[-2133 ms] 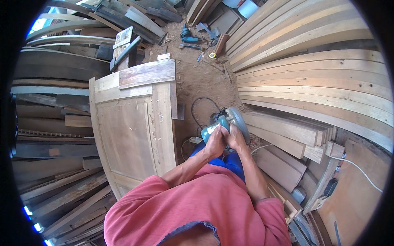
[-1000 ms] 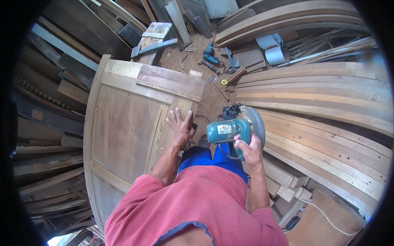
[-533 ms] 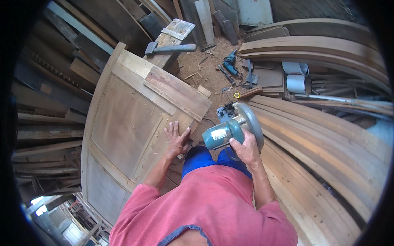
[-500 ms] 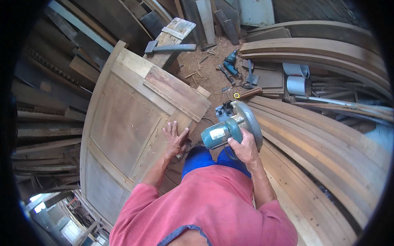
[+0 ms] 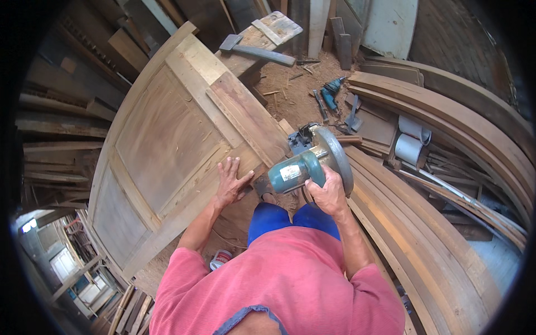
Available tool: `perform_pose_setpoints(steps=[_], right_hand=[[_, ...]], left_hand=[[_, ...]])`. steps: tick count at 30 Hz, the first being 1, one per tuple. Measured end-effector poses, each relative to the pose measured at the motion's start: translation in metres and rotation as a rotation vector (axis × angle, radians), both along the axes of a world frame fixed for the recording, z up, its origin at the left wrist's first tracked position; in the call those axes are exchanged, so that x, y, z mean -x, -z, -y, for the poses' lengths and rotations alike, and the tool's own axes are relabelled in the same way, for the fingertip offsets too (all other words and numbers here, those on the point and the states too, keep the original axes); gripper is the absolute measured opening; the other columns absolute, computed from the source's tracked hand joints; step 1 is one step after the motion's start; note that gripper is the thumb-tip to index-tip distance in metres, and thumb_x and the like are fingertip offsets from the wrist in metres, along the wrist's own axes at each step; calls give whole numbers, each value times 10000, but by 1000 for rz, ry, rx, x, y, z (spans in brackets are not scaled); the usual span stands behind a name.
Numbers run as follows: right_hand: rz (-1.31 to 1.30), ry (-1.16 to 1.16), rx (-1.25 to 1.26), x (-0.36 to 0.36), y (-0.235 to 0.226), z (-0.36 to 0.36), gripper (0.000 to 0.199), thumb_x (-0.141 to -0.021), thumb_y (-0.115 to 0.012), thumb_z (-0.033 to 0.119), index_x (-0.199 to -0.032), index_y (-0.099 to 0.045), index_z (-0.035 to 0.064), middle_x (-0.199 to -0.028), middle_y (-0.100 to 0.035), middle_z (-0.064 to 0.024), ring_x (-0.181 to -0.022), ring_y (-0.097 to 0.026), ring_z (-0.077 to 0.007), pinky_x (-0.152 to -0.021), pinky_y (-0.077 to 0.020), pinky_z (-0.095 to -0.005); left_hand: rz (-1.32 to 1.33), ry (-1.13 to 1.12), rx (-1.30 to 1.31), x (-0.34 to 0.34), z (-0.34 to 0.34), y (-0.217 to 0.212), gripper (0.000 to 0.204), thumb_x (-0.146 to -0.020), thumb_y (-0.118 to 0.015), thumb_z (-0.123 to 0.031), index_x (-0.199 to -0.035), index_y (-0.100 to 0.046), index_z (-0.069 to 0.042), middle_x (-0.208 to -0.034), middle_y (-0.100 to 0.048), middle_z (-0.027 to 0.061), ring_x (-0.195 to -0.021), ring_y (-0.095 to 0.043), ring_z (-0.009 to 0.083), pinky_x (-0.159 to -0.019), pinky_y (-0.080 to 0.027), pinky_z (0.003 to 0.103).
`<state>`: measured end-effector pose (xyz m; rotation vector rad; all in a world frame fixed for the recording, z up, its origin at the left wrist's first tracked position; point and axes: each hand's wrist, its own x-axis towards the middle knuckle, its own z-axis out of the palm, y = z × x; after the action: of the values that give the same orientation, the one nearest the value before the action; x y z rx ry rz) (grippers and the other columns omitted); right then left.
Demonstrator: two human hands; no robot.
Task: The person cuts a wood plank using a circular saw. They plug in an extension cord, position the plank on a wooden door, use the saw to make cuts, and handle pliers on the saw.
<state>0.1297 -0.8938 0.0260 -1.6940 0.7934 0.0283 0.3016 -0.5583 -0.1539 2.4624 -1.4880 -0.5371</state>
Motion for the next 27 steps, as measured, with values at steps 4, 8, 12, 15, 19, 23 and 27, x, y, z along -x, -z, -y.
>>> perform_pose_setpoints(steps=[4,8,12,15,19,23,27], right_hand=[[-21,-13,-85,-8,7,-6,214,-856,-692,136,-1004,-657,-15,-812,-649,-78,-755,-600,-162,-747,-515,-344],[-16,-17,-100,-13,13,-12,196,-859,-687,138,-987,-658,-8,-799,-640,-66,-748,-594,-157,-737,-512,-336],[-19,-57,-74,-19,11,-15,184,-854,-685,135,-969,-656,-5,-797,-642,-68,-742,-594,-160,-732,-511,-342],[22,-75,-54,-19,14,-16,178,-849,-684,130,-964,-655,-3,-797,-643,-70,-734,-595,-166,-728,-512,-349],[-19,-86,-52,-16,17,-14,181,-847,-684,127,-969,-657,-5,-798,-644,-70,-735,-596,-170,-735,-514,-353],[-48,-95,-68,-16,20,-16,225,-845,-696,122,-1027,-668,-7,-837,-661,-79,-770,-610,-173,-763,-519,-352],[14,-133,-80,-16,29,-16,281,-843,-706,119,-1090,-676,-11,-880,-677,-94,-807,-627,-185,-792,-525,-356]], left_hand=[[-45,-40,-62,1,-1,-4,907,-620,-905,-197,-1451,-591,-380,-1668,-244,269,-1544,-166,548,-1177,-118,787],[-39,-13,-44,0,-3,2,917,-629,-901,-229,-1468,-570,-388,-1671,-219,282,-1549,-145,552,-1174,-104,784],[11,-21,-3,4,-7,6,1025,-567,-941,-233,-1490,-539,-423,-1688,-219,233,-1572,-121,509,-1190,-100,776],[14,-26,12,4,-8,8,1026,-568,-942,-239,-1491,-536,-427,-1690,-214,231,-1573,-115,507,-1194,-102,769],[-8,-29,-16,4,-4,3,1023,-564,-943,-241,-1487,-542,-425,-1686,-223,234,-1571,-124,508,-1195,-97,768],[-20,-37,-32,4,-5,1,999,-572,-933,-227,-1476,-553,-419,-1683,-228,245,-1565,-138,517,-1195,-92,766],[12,-89,-57,7,-4,-4,989,-558,-938,-267,-1465,-566,-393,-1690,-198,255,-1563,-108,531,-1200,-61,759]])
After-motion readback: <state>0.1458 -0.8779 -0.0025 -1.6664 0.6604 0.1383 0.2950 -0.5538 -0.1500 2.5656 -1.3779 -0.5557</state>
